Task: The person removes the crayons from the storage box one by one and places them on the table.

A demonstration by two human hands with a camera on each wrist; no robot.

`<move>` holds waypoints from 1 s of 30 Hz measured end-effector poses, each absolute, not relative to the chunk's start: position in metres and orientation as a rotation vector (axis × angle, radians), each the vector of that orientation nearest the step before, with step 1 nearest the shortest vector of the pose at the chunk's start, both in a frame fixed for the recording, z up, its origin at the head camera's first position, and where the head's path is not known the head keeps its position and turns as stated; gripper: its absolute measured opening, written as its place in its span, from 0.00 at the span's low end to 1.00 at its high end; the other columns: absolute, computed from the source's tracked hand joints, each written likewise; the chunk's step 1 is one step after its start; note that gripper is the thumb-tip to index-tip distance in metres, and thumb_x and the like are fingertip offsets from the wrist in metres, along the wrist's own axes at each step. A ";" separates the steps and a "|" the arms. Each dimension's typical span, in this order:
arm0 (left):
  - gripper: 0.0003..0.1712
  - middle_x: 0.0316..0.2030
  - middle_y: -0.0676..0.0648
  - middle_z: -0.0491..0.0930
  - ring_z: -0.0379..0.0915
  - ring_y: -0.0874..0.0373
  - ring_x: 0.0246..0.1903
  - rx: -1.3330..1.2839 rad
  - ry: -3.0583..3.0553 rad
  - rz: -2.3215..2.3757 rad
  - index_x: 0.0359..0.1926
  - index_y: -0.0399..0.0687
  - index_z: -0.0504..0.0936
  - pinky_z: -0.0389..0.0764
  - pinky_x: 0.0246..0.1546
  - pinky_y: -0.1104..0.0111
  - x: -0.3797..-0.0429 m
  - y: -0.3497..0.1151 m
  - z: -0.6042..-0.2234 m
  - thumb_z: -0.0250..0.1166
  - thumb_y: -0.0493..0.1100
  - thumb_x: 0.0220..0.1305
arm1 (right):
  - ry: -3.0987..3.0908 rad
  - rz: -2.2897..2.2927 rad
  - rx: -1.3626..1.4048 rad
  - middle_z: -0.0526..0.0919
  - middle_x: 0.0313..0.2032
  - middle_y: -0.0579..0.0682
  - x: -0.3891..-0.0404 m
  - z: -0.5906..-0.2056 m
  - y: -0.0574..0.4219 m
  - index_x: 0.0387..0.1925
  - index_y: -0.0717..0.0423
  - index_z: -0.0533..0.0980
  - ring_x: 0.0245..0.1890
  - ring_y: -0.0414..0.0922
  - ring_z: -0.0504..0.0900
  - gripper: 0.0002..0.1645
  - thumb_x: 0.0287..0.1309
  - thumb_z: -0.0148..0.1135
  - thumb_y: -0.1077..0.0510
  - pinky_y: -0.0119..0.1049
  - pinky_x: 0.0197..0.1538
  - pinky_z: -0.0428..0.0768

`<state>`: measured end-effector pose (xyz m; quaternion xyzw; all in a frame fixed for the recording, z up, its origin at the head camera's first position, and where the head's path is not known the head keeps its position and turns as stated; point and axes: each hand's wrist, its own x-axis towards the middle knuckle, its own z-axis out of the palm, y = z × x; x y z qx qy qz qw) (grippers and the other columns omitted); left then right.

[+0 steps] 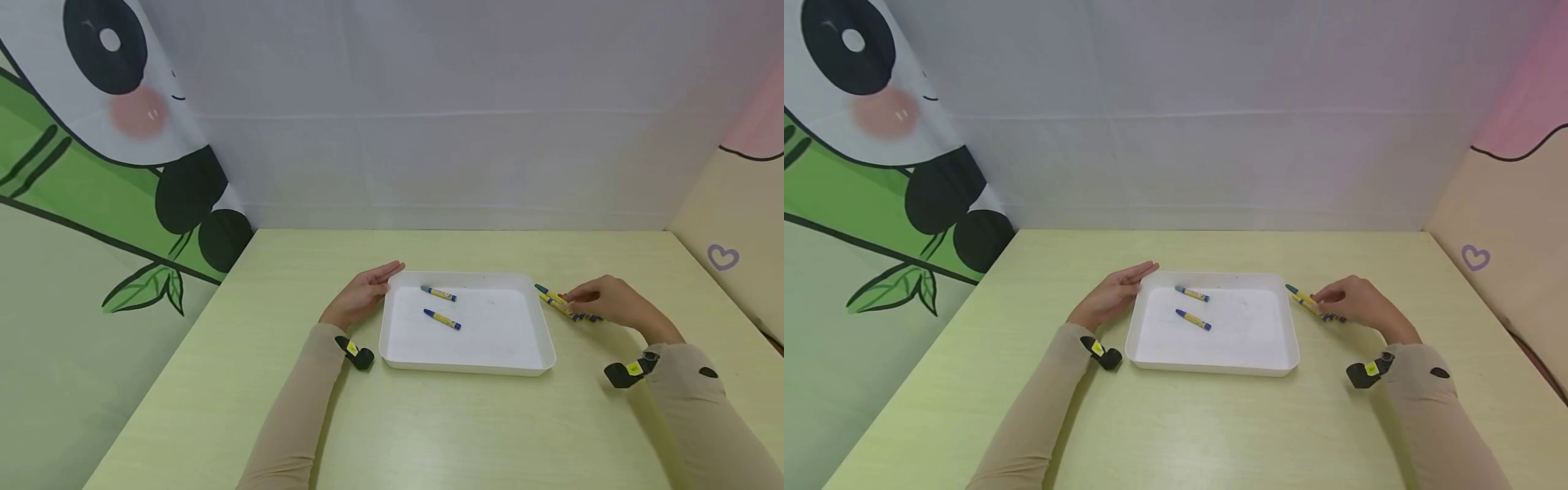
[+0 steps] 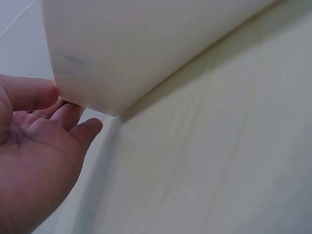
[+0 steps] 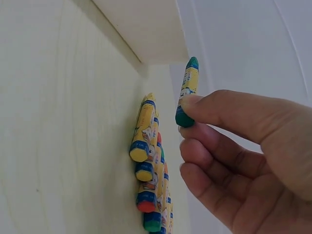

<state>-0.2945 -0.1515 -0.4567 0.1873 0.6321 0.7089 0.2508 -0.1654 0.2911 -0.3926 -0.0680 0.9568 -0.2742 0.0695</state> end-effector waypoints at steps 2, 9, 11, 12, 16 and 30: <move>0.34 0.74 0.48 0.55 0.45 0.57 0.74 0.511 1.723 1.927 0.74 0.44 0.54 0.52 0.73 0.60 -0.295 -0.152 -0.457 0.42 0.25 0.69 | 2.886 -0.829 -0.196 0.84 0.48 0.60 -0.164 -0.394 0.292 0.46 0.59 0.83 0.42 0.44 0.80 0.19 0.59 0.65 0.51 0.32 0.36 0.78; 0.33 0.74 0.48 0.55 0.45 0.57 0.74 0.514 1.711 1.932 0.74 0.44 0.54 0.52 0.73 0.60 -0.294 -0.152 -0.458 0.42 0.25 0.69 | 2.883 -0.821 -0.176 0.82 0.50 0.64 -0.163 -0.401 0.297 0.44 0.59 0.84 0.42 0.44 0.79 0.18 0.58 0.65 0.51 0.33 0.37 0.77; 0.33 0.74 0.48 0.55 0.45 0.57 0.74 0.514 1.712 1.936 0.74 0.44 0.55 0.52 0.73 0.60 -0.294 -0.152 -0.458 0.42 0.25 0.69 | 2.875 -0.813 -0.174 0.82 0.49 0.64 -0.163 -0.403 0.298 0.44 0.59 0.84 0.42 0.44 0.79 0.18 0.58 0.65 0.50 0.34 0.38 0.76; 0.33 0.74 0.48 0.55 0.45 0.56 0.74 0.519 1.714 1.935 0.74 0.44 0.55 0.52 0.73 0.60 -0.294 -0.152 -0.457 0.42 0.25 0.69 | 2.871 -0.812 -0.175 0.82 0.49 0.64 -0.163 -0.404 0.298 0.44 0.59 0.84 0.43 0.45 0.78 0.18 0.58 0.65 0.50 0.34 0.38 0.76; 0.33 0.74 0.48 0.55 0.45 0.57 0.74 0.518 1.717 1.933 0.74 0.44 0.55 0.52 0.73 0.60 -0.294 -0.151 -0.456 0.42 0.25 0.70 | 2.864 -0.820 -0.178 0.82 0.50 0.64 -0.162 -0.405 0.297 0.44 0.58 0.84 0.44 0.46 0.78 0.17 0.58 0.65 0.51 0.34 0.39 0.76; 0.33 0.74 0.49 0.56 0.45 0.57 0.74 0.504 1.733 1.926 0.74 0.44 0.55 0.52 0.73 0.60 -0.293 -0.152 -0.455 0.42 0.25 0.70 | 2.837 -0.805 -0.193 0.85 0.43 0.56 -0.161 -0.412 0.298 0.42 0.57 0.84 0.41 0.43 0.77 0.14 0.57 0.65 0.53 0.35 0.40 0.76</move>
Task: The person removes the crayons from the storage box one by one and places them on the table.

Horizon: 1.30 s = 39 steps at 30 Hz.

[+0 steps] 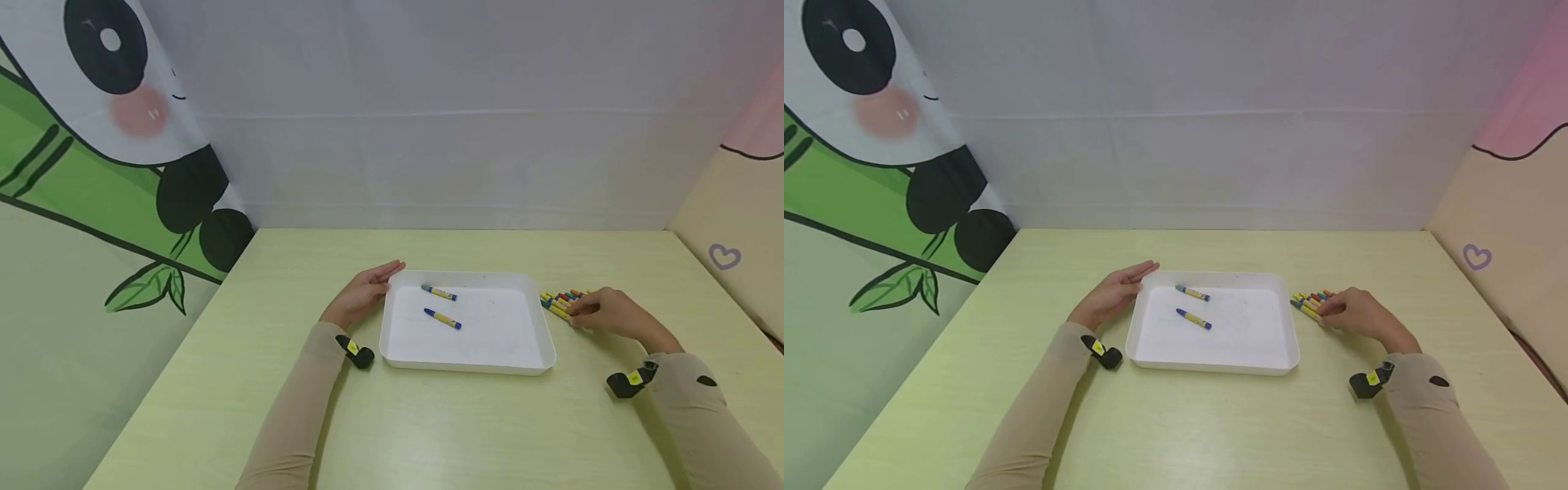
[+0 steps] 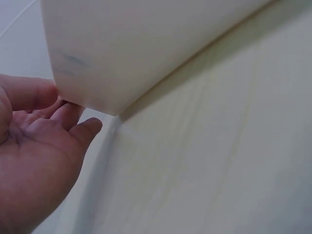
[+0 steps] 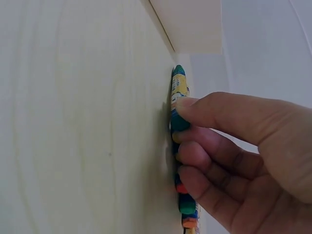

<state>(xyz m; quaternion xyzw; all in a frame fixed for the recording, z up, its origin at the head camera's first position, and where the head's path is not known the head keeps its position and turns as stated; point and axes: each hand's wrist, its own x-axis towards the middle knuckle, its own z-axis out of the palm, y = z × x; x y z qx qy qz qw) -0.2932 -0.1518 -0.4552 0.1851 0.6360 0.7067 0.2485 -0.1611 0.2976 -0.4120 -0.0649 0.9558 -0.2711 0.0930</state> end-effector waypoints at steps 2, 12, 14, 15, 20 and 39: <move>0.33 0.74 0.49 0.55 0.45 0.57 0.74 0.505 1.732 1.925 0.74 0.44 0.55 0.52 0.73 0.60 -0.293 -0.152 -0.455 0.42 0.25 0.70 | 2.836 -0.798 -0.194 0.85 0.42 0.56 -0.161 -0.412 0.297 0.42 0.57 0.84 0.40 0.43 0.77 0.14 0.57 0.65 0.53 0.35 0.39 0.75; 0.33 0.74 0.49 0.55 0.45 0.57 0.74 0.506 1.737 1.923 0.74 0.44 0.55 0.52 0.73 0.60 -0.293 -0.152 -0.455 0.42 0.25 0.69 | 2.839 -0.769 -0.183 0.85 0.40 0.54 -0.161 -0.413 0.297 0.40 0.57 0.84 0.37 0.41 0.75 0.13 0.56 0.66 0.54 0.34 0.37 0.74; 0.33 0.74 0.49 0.56 0.46 0.57 0.74 0.502 1.739 1.919 0.74 0.45 0.55 0.52 0.73 0.60 -0.293 -0.152 -0.455 0.42 0.25 0.70 | 2.845 -0.760 -0.189 0.85 0.40 0.54 -0.160 -0.412 0.297 0.40 0.57 0.84 0.37 0.41 0.76 0.13 0.56 0.66 0.54 0.34 0.37 0.74; 0.33 0.74 0.49 0.56 0.45 0.57 0.74 0.501 1.740 1.918 0.74 0.45 0.55 0.52 0.73 0.60 -0.293 -0.152 -0.455 0.42 0.25 0.70 | 2.848 -0.754 -0.187 0.85 0.40 0.54 -0.160 -0.412 0.297 0.40 0.57 0.84 0.37 0.41 0.76 0.13 0.56 0.66 0.53 0.34 0.37 0.74; 0.33 0.74 0.49 0.56 0.45 0.57 0.74 0.491 1.737 1.915 0.74 0.45 0.55 0.52 0.73 0.60 -0.294 -0.152 -0.455 0.42 0.25 0.70 | 2.854 -0.740 -0.180 0.85 0.41 0.54 -0.159 -0.412 0.296 0.40 0.56 0.84 0.39 0.41 0.77 0.14 0.56 0.66 0.52 0.34 0.38 0.75; 0.33 0.74 0.49 0.55 0.45 0.57 0.74 0.486 1.726 1.919 0.74 0.45 0.55 0.52 0.73 0.61 -0.293 -0.152 -0.453 0.42 0.25 0.70 | 2.893 -0.741 -0.185 0.84 0.45 0.60 -0.159 -0.402 0.296 0.42 0.57 0.84 0.43 0.47 0.80 0.16 0.57 0.66 0.50 0.36 0.39 0.77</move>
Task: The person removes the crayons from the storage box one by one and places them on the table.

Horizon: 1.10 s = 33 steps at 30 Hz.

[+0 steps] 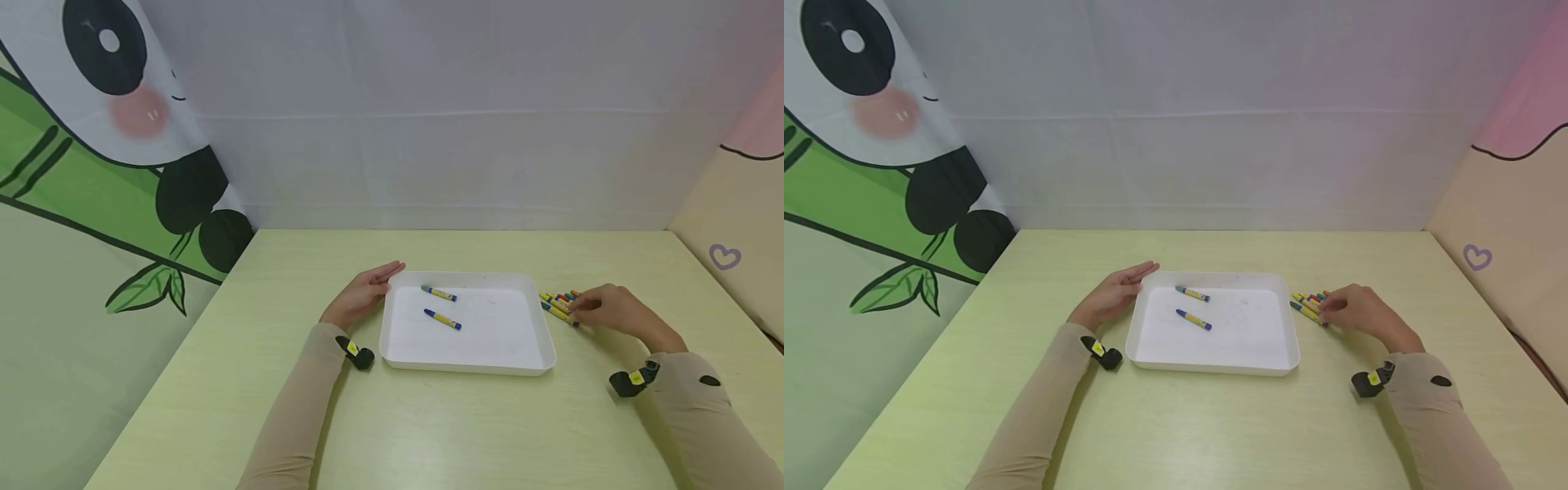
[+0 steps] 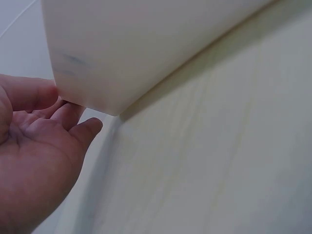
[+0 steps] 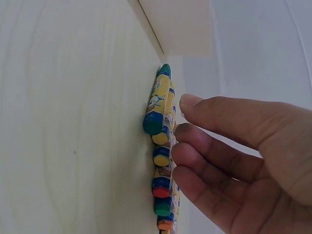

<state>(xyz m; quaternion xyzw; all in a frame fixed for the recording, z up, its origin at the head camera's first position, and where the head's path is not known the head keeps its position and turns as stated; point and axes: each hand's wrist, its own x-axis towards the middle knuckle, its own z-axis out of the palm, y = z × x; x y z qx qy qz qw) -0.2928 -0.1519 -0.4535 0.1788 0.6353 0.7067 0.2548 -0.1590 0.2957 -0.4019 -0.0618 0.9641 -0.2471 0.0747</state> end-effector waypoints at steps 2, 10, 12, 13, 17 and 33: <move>0.33 0.74 0.50 0.56 0.45 0.58 0.74 0.481 1.726 1.919 0.74 0.45 0.55 0.52 0.73 0.61 -0.292 -0.152 -0.453 0.42 0.25 0.70 | 2.891 -0.755 -0.181 0.84 0.46 0.61 -0.159 -0.400 0.295 0.43 0.58 0.84 0.43 0.48 0.80 0.17 0.58 0.65 0.50 0.36 0.39 0.78; 0.33 0.74 0.49 0.56 0.45 0.58 0.74 0.486 1.726 1.918 0.74 0.45 0.55 0.53 0.73 0.61 -0.293 -0.153 -0.452 0.42 0.25 0.70 | 2.877 -0.803 -0.174 0.84 0.47 0.61 -0.162 -0.389 0.286 0.45 0.59 0.83 0.41 0.45 0.81 0.20 0.59 0.64 0.49 0.34 0.37 0.78; 0.34 0.74 0.49 0.56 0.45 0.58 0.74 0.483 1.725 1.918 0.74 0.45 0.55 0.53 0.73 0.61 -0.293 -0.154 -0.452 0.42 0.25 0.70 | 2.871 -0.808 -0.174 0.85 0.45 0.58 -0.162 -0.386 0.283 0.46 0.59 0.82 0.39 0.43 0.80 0.20 0.60 0.64 0.49 0.34 0.36 0.78; 0.34 0.74 0.49 0.56 0.45 0.58 0.74 0.482 1.726 1.919 0.74 0.45 0.55 0.53 0.73 0.61 -0.292 -0.154 -0.452 0.42 0.25 0.69 | 2.868 -0.812 -0.171 0.85 0.44 0.56 -0.163 -0.384 0.281 0.46 0.59 0.82 0.39 0.42 0.80 0.20 0.60 0.64 0.49 0.34 0.36 0.78; 0.34 0.74 0.49 0.55 0.45 0.57 0.74 0.482 1.726 1.915 0.74 0.45 0.54 0.53 0.72 0.60 -0.292 -0.155 -0.451 0.42 0.25 0.69 | 2.872 -0.820 -0.180 0.86 0.42 0.52 -0.163 -0.379 0.275 0.48 0.58 0.82 0.39 0.42 0.80 0.20 0.60 0.63 0.50 0.35 0.36 0.79; 0.33 0.74 0.49 0.55 0.45 0.57 0.74 0.500 1.720 1.915 0.74 0.45 0.54 0.52 0.73 0.61 -0.292 -0.155 -0.452 0.42 0.26 0.70 | 2.870 -0.888 -0.242 0.84 0.46 0.57 -0.177 -0.364 0.247 0.51 0.60 0.80 0.43 0.47 0.81 0.21 0.62 0.61 0.50 0.37 0.40 0.81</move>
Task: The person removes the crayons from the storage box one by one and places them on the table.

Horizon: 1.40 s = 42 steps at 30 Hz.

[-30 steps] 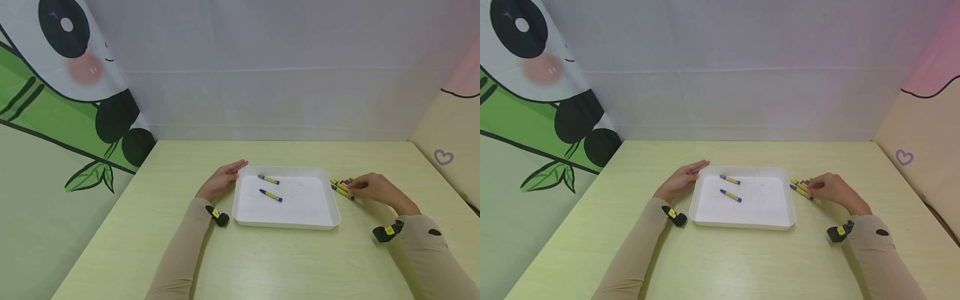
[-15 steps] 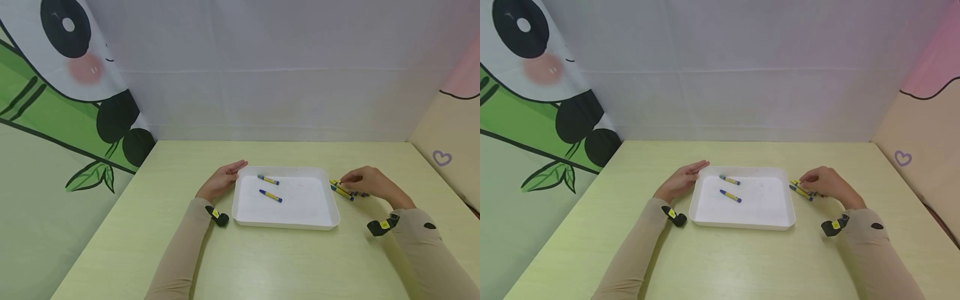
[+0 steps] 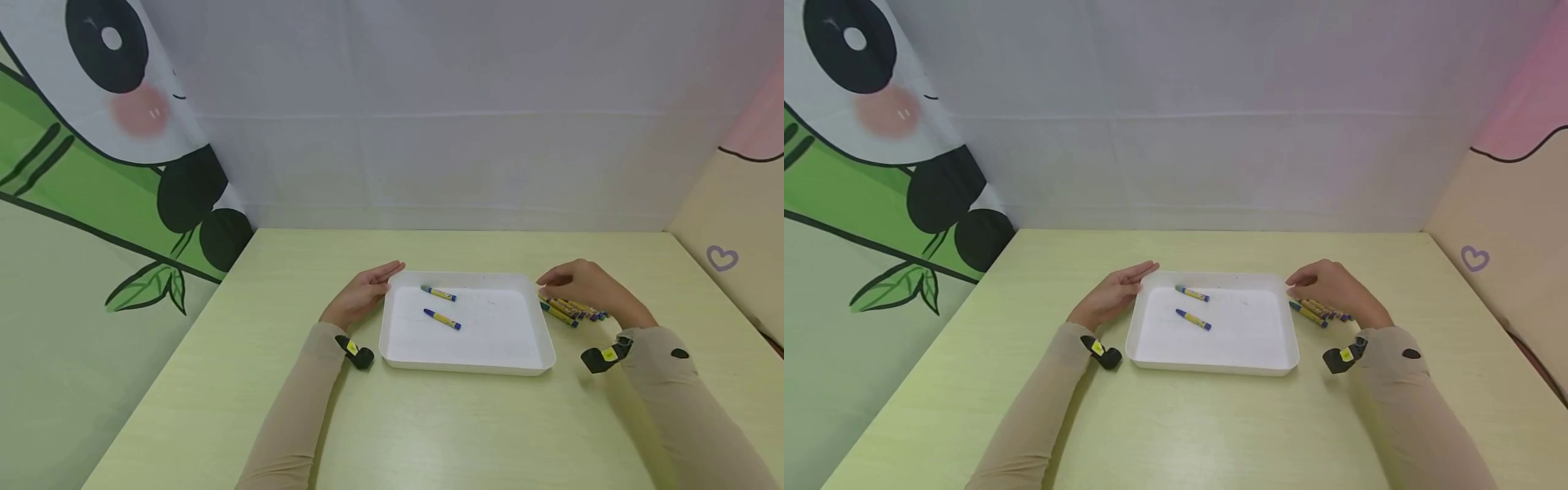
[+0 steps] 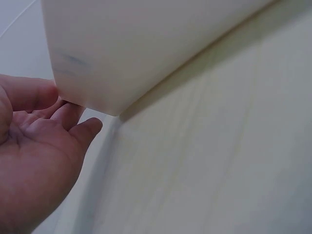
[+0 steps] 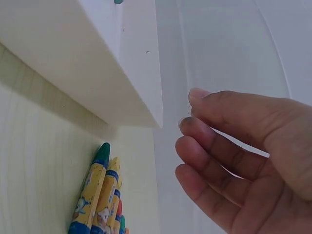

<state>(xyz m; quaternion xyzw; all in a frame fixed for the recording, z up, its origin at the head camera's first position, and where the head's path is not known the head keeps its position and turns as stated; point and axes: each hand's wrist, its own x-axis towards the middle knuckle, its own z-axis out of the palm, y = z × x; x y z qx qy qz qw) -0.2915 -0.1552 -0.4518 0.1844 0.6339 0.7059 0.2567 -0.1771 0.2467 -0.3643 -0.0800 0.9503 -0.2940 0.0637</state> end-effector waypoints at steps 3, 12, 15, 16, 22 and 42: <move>0.33 0.74 0.49 0.55 0.45 0.57 0.74 0.510 1.721 1.915 0.74 0.44 0.54 0.52 0.73 0.61 -0.292 -0.155 -0.452 0.42 0.25 0.70 | 2.860 -0.906 -0.254 0.84 0.46 0.57 -0.181 -0.362 0.242 0.51 0.60 0.80 0.42 0.47 0.81 0.22 0.62 0.61 0.50 0.35 0.39 0.80; 0.33 0.74 0.49 0.55 0.45 0.57 0.74 0.507 1.728 1.917 0.74 0.44 0.54 0.51 0.73 0.60 -0.292 -0.154 -0.452 0.42 0.25 0.69 | 2.821 -0.934 -0.251 0.83 0.48 0.58 -0.192 -0.357 0.224 0.51 0.59 0.80 0.37 0.47 0.78 0.22 0.61 0.62 0.50 0.37 0.33 0.78; 0.33 0.74 0.48 0.54 0.44 0.56 0.74 0.519 1.721 1.922 0.74 0.43 0.54 0.51 0.73 0.59 -0.292 -0.154 -0.452 0.42 0.25 0.69 | 2.818 -0.946 -0.289 0.84 0.47 0.57 -0.197 -0.358 0.220 0.51 0.60 0.80 0.39 0.48 0.80 0.21 0.61 0.63 0.51 0.39 0.36 0.80; 0.33 0.74 0.48 0.54 0.44 0.56 0.74 0.521 1.721 1.922 0.74 0.43 0.54 0.52 0.73 0.59 -0.292 -0.154 -0.452 0.42 0.25 0.69 | 2.819 -0.948 -0.308 0.84 0.47 0.57 -0.199 -0.359 0.218 0.50 0.61 0.80 0.41 0.48 0.81 0.21 0.61 0.63 0.52 0.40 0.39 0.81; 0.33 0.74 0.49 0.55 0.45 0.57 0.74 0.495 1.736 1.917 0.74 0.45 0.55 0.53 0.73 0.60 -0.293 -0.153 -0.453 0.42 0.25 0.69 | 2.824 -0.938 -0.344 0.85 0.47 0.56 -0.208 -0.363 0.207 0.50 0.61 0.81 0.47 0.50 0.81 0.20 0.60 0.64 0.52 0.46 0.49 0.81; 0.33 0.74 0.49 0.55 0.45 0.56 0.74 0.492 1.753 1.914 0.74 0.45 0.54 0.52 0.73 0.60 -0.295 -0.150 -0.453 0.42 0.26 0.69 | 2.761 -0.951 -0.487 0.86 0.43 0.54 -0.237 -0.381 0.169 0.49 0.62 0.81 0.42 0.45 0.83 0.19 0.59 0.65 0.56 0.41 0.46 0.82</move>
